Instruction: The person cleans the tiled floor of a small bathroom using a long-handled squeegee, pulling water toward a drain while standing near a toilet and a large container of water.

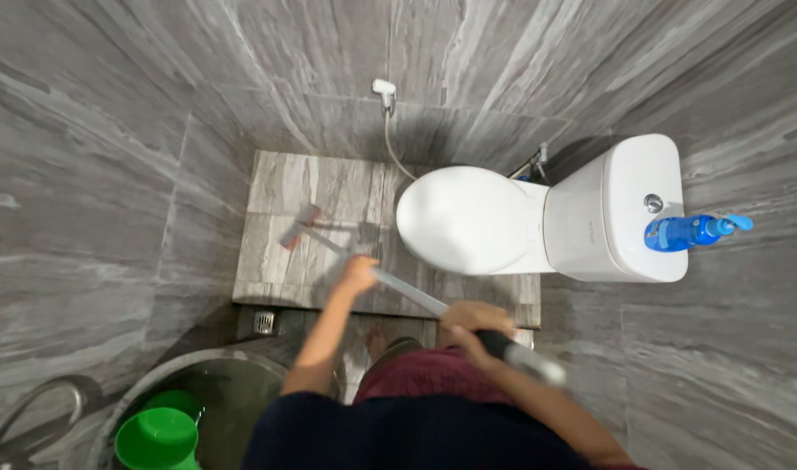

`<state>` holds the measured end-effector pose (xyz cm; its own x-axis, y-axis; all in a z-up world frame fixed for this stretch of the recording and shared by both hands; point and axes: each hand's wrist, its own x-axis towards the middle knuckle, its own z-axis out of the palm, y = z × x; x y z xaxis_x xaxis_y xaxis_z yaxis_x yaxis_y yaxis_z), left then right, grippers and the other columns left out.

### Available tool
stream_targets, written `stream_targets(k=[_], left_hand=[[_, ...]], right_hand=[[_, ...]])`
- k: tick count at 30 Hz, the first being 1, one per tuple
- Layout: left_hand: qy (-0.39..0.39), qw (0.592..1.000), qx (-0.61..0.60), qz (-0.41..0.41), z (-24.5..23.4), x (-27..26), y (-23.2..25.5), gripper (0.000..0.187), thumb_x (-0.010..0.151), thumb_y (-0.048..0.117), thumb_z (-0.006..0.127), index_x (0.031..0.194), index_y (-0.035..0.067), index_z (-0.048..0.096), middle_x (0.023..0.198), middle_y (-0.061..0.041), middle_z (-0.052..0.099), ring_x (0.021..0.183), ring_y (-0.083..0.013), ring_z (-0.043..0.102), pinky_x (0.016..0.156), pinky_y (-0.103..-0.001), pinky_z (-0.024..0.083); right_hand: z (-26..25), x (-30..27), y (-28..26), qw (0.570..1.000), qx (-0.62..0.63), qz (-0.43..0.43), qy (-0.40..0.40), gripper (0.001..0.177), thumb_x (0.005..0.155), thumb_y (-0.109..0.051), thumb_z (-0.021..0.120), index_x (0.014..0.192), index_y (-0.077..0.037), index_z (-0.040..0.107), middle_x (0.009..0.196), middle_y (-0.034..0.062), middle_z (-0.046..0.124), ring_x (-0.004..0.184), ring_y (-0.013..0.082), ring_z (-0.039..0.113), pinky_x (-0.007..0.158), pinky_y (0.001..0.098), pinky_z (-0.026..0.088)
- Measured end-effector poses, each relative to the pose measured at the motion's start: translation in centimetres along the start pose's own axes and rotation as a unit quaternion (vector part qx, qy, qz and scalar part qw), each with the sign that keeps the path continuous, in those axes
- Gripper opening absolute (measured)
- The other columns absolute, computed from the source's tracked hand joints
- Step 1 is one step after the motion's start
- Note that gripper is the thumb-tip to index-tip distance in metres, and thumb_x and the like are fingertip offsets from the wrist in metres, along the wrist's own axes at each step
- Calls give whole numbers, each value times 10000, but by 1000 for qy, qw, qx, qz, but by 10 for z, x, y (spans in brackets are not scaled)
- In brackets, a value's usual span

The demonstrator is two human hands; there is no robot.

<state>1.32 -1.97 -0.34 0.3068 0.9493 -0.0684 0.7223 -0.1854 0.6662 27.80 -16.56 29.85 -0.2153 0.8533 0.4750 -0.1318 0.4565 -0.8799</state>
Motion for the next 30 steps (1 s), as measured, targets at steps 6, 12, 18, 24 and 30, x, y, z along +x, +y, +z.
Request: stream_targets(k=[6,12,18,24,30], left_hand=[[-28,977,-61,203,80,1,85,138,684,188,698,793,106,723,809,-170,709,823,-415,670,737,-523,527],[-88,986,-24,139,58,20,63,180,716,243,754,761,80,692,829,-175,693,853,-400,668,761,-505,521],[31,994,-47,92,9,53,13,213,690,187,749,874,81,754,930,-185,712,926,-406,673,824,-483,535],[-149,985,-3,88,49,50,51,194,739,245,727,844,83,705,911,-177,705,886,-380,691,799,-481,533],[-155,978,-37,134,72,28,79,159,750,262,702,807,114,698,898,-140,711,923,-372,682,797,-491,539]], right_hand=[[-53,13,-113,1000,-14,-4,5,168,871,-10,640,767,-105,548,710,37,597,672,186,640,686,376,572],[-26,24,-73,994,-46,-94,8,157,835,-35,675,769,-92,545,679,37,605,614,207,640,643,385,583],[5,10,4,988,-127,-80,45,103,877,-15,675,803,-74,633,781,87,698,749,257,719,719,372,578],[-29,-13,-37,955,-287,52,54,166,757,5,644,922,-8,645,821,155,658,744,304,652,691,407,545],[-49,21,-93,996,-30,-89,1,164,877,-21,658,802,-84,527,684,29,587,617,169,643,622,353,586]])
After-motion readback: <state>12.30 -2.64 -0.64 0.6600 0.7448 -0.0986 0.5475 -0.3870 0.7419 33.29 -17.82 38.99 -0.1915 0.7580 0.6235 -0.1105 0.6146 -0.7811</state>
